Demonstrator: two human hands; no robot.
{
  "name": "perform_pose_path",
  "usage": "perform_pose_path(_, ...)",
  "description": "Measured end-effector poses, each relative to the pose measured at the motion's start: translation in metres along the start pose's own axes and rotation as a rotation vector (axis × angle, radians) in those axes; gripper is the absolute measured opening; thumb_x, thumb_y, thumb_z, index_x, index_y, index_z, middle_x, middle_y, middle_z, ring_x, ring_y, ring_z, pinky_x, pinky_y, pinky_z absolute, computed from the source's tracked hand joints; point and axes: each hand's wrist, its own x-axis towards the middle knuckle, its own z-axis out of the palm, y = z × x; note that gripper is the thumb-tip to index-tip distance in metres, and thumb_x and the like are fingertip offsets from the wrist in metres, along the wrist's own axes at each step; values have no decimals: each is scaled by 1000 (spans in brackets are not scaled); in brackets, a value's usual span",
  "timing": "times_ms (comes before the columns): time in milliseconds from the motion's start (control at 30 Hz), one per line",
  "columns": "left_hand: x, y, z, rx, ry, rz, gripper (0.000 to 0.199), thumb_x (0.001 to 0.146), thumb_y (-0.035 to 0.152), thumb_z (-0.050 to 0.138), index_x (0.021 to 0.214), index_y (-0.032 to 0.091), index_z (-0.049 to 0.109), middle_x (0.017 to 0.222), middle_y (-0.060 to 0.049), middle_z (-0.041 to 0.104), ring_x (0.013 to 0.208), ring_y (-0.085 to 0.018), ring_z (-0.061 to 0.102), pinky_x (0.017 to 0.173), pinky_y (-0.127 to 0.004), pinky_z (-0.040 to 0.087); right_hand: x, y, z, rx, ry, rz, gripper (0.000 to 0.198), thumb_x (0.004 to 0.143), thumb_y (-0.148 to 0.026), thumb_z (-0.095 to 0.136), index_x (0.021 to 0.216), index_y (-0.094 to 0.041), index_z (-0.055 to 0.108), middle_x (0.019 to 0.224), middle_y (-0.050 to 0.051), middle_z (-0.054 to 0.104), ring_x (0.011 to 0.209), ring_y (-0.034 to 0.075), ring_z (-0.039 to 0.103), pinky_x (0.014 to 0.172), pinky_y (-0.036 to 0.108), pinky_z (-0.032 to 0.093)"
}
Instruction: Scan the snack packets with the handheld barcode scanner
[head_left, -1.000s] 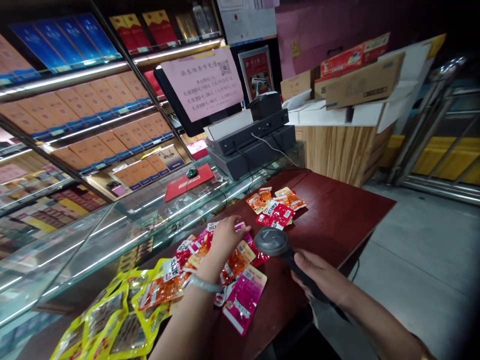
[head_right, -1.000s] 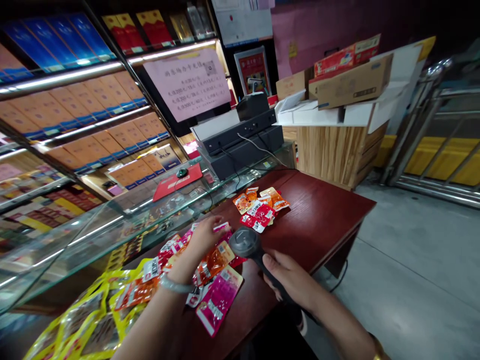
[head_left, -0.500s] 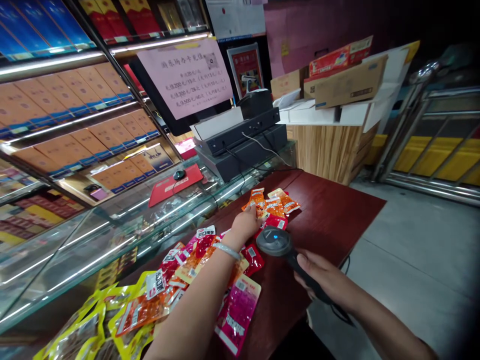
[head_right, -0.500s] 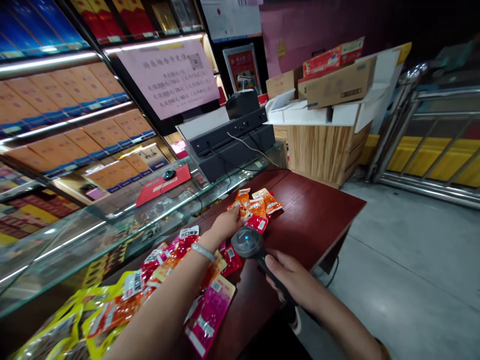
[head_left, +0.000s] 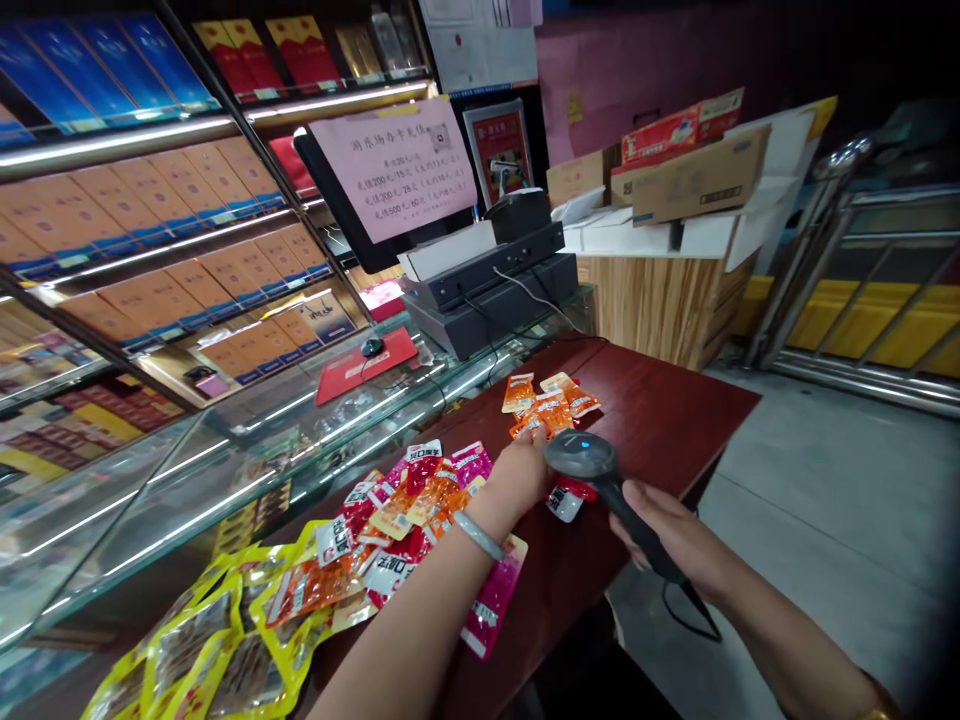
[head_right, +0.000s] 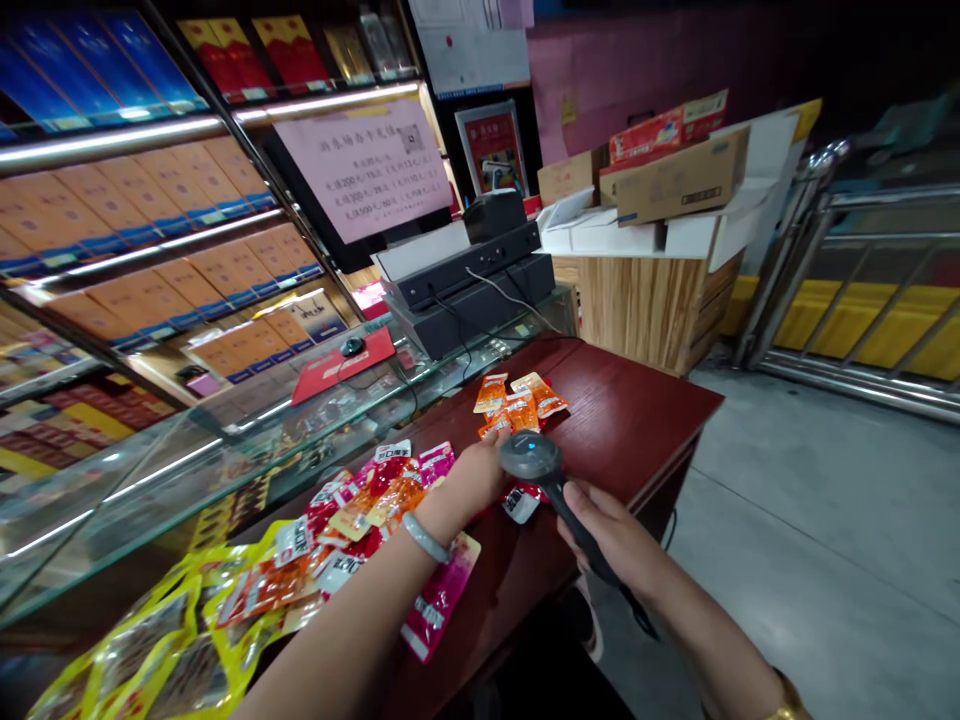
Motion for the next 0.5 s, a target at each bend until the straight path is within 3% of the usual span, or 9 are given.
perform_pose_path(100, 2, 3, 5, 104, -6, 85, 55, 94, 18, 42, 149, 12, 42, 127, -24, 63, 107, -30, 68, 90, -38, 53, -7, 0, -3, -18, 15, -31, 55, 85, -75, 53, 75, -21, 48, 54, -6, 47, 42, 8, 38, 43, 22, 30)
perform_pose_path(167, 0, 0, 3, 107, -8, 72, 58, 92, 11, 41, 150, 11, 40, 116, -22, 69, 100, -29, 71, 87, -38, 53, -12, 0, -5, -27, 20, -49, 54, 86, -75, 53, 77, -21, 49, 54, -6, 48, 42, 8, 39, 43, 22, 30)
perform_pose_path(267, -10, -12, -7, -66, 91, -29, 49, 93, 12, 42, 141, 17, 52, 106, -15, 74, 96, -24, 72, 86, -34, 53, -18, 0, -6, -9, 19, -55, 53, 87, -73, 54, 78, -21, 48, 55, -7, 48, 42, 7, 39, 43, 21, 30)
perform_pose_path(400, -32, -26, -17, -309, 288, -177, 39, 98, 22, 38, 130, 22, 61, 119, -9, 73, 109, -20, 68, 94, -32, 52, -22, 0, -4, 14, -4, -56, 50, 88, -71, 55, 79, -22, 47, 55, -8, 47, 42, 7, 38, 44, 21, 29)
perform_pose_path(500, -39, -20, -9, -228, 252, -76, 54, 93, 34, 53, 145, 19, 47, 142, -13, 59, 131, -25, 55, 108, -38, 46, -22, -1, -1, -7, -21, -64, 53, 86, -73, 54, 78, -22, 45, 54, -8, 46, 41, 7, 37, 44, 21, 30)
